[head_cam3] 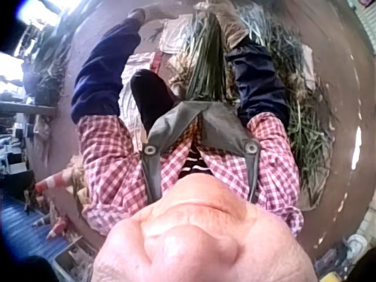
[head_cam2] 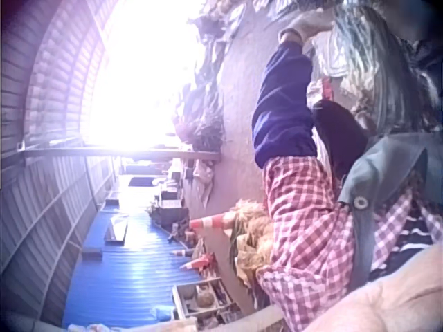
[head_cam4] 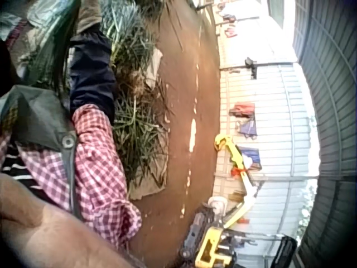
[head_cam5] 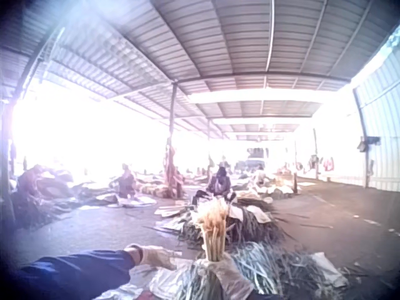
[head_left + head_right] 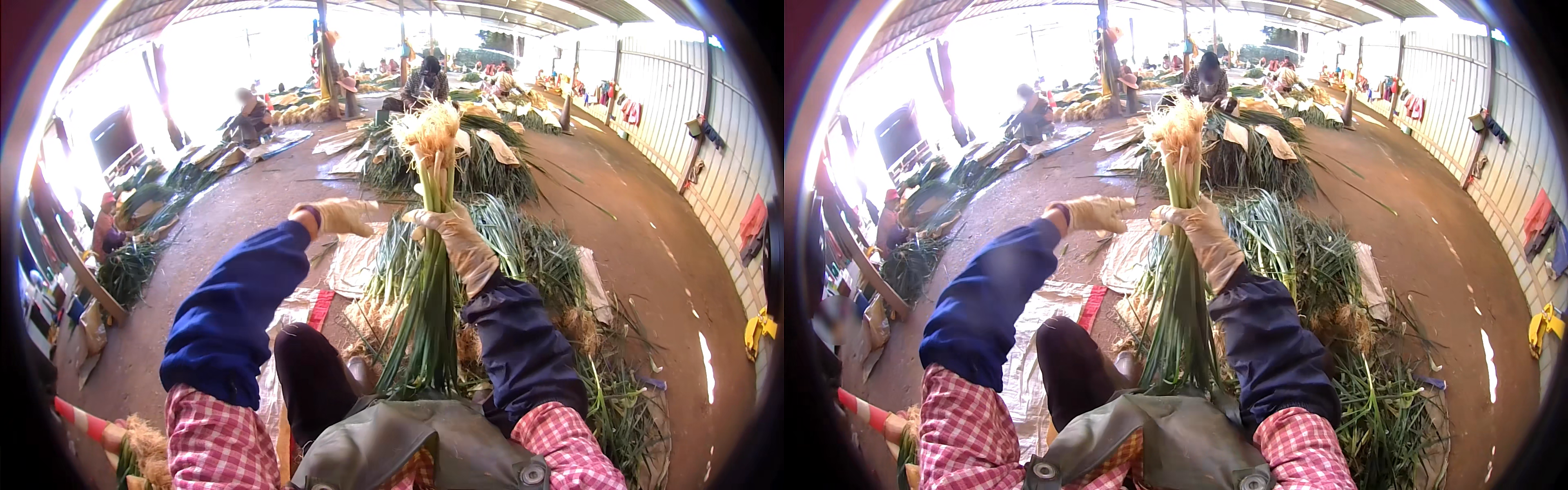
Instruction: The person cleans a bundle of scallions by hand, pulling away loose leaves and dirt from the roots while holding the bundle between their legs.
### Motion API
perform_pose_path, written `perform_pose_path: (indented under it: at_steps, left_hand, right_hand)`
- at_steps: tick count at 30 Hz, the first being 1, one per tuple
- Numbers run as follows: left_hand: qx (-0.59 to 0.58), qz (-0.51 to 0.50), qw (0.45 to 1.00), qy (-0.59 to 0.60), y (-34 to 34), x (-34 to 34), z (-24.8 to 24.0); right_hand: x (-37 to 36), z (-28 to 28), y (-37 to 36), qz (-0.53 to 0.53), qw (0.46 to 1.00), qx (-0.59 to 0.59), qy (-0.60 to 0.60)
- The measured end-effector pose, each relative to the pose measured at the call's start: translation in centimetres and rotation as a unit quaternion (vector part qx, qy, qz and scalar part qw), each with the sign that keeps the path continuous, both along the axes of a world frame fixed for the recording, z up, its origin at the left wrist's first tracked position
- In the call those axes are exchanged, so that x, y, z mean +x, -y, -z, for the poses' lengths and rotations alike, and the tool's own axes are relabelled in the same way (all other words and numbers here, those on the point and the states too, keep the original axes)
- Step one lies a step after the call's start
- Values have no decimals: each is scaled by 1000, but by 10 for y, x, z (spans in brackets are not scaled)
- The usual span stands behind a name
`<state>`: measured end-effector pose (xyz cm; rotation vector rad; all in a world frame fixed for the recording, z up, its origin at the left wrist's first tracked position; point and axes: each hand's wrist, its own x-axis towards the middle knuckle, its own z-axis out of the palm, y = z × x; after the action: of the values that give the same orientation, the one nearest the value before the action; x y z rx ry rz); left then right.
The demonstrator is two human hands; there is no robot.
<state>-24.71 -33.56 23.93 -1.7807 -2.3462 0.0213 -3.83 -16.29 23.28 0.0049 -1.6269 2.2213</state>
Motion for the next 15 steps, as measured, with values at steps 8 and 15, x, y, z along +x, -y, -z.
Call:
perform_pose_path:
  at_steps: [8,15]
  left_hand:
    - [19,-98,954,-282,-17,34,-53]
    - [144,170,876,-427,-46,105,-79]
  right_hand:
    - [-3,16,-76,-36,999,24,13]
    - [14,-1,-45,-42,995,77,54]
